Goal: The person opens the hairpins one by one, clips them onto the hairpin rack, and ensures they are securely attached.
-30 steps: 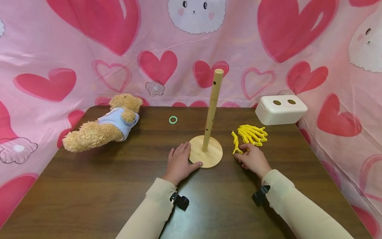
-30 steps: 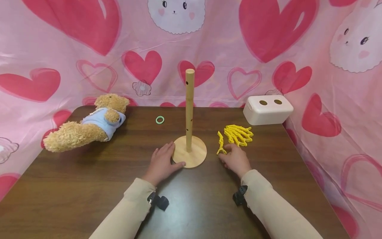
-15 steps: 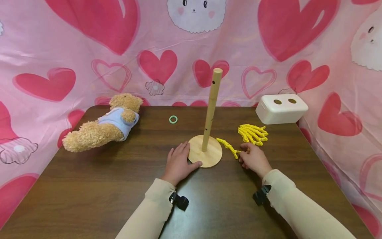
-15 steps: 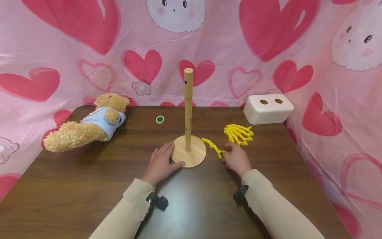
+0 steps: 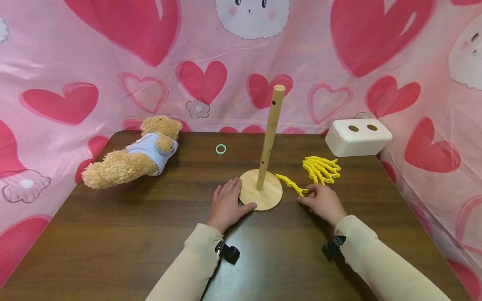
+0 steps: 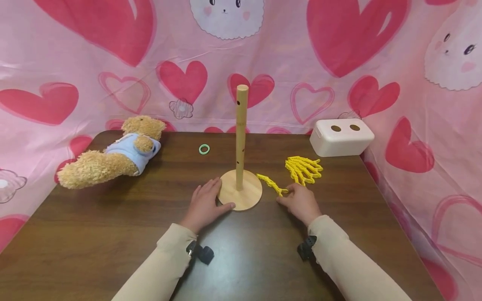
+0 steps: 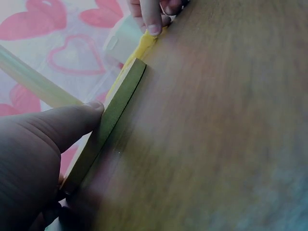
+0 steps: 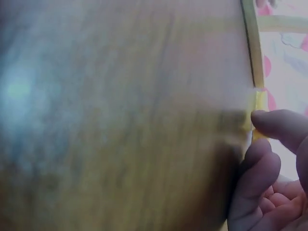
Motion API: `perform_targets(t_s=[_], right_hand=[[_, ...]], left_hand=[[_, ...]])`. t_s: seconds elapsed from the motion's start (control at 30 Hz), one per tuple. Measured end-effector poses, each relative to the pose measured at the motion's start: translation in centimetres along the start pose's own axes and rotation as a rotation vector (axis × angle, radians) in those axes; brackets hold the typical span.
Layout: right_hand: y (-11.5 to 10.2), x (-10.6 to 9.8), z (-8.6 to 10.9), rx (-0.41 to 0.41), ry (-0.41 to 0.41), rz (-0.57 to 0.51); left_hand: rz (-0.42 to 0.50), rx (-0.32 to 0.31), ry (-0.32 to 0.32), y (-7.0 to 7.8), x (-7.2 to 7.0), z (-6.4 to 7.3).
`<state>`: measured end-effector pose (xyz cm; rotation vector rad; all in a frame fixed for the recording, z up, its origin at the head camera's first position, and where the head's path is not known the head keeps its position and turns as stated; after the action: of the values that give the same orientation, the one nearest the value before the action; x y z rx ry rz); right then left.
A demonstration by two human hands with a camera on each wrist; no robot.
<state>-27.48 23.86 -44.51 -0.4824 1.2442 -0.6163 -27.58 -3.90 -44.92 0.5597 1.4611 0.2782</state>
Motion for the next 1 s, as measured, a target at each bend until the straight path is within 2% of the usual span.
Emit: perform_targets(t_s=[0.2,0.3,0.57,0.73,1.0], right_hand=[[-0.1,-1.2,0.8,-0.050,0.091,-0.079],[-0.5,-1.6,1.1,-0.073,0.134,-0.081],[-0.9,-2.2,1.5,-0.120,0.176,-0.068],[-1.3,-2.2,1.7,-0.156,0.184,-0.076],[-2.5,-2.2,2.3,-0.187,0.132,-0.093]], left_hand=[[-0.005,0.000,-0.002,0.1,0.3,-0.2],[0.004,-0.010,0.000,0.0,0.3,-0.2],[0.013,-0.009,-0.002,-0.1,0.3,0.0],[0.016,-0.014,-0.007,-0.1,0.3,0.0],[0.004,-0.024,-0.009,-0.3,0.2,-0.1]])
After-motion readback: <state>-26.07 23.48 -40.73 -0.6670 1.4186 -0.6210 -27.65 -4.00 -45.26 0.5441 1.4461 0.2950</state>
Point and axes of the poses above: each hand's wrist, its own z-axis away from the middle knuckle, its own x-axis out of the palm, y = z × x, the point moved 9 cm from there along -z, towards the middle knuckle, and after that the axes turned 3 degrees about -x, right-handed, at the moved point
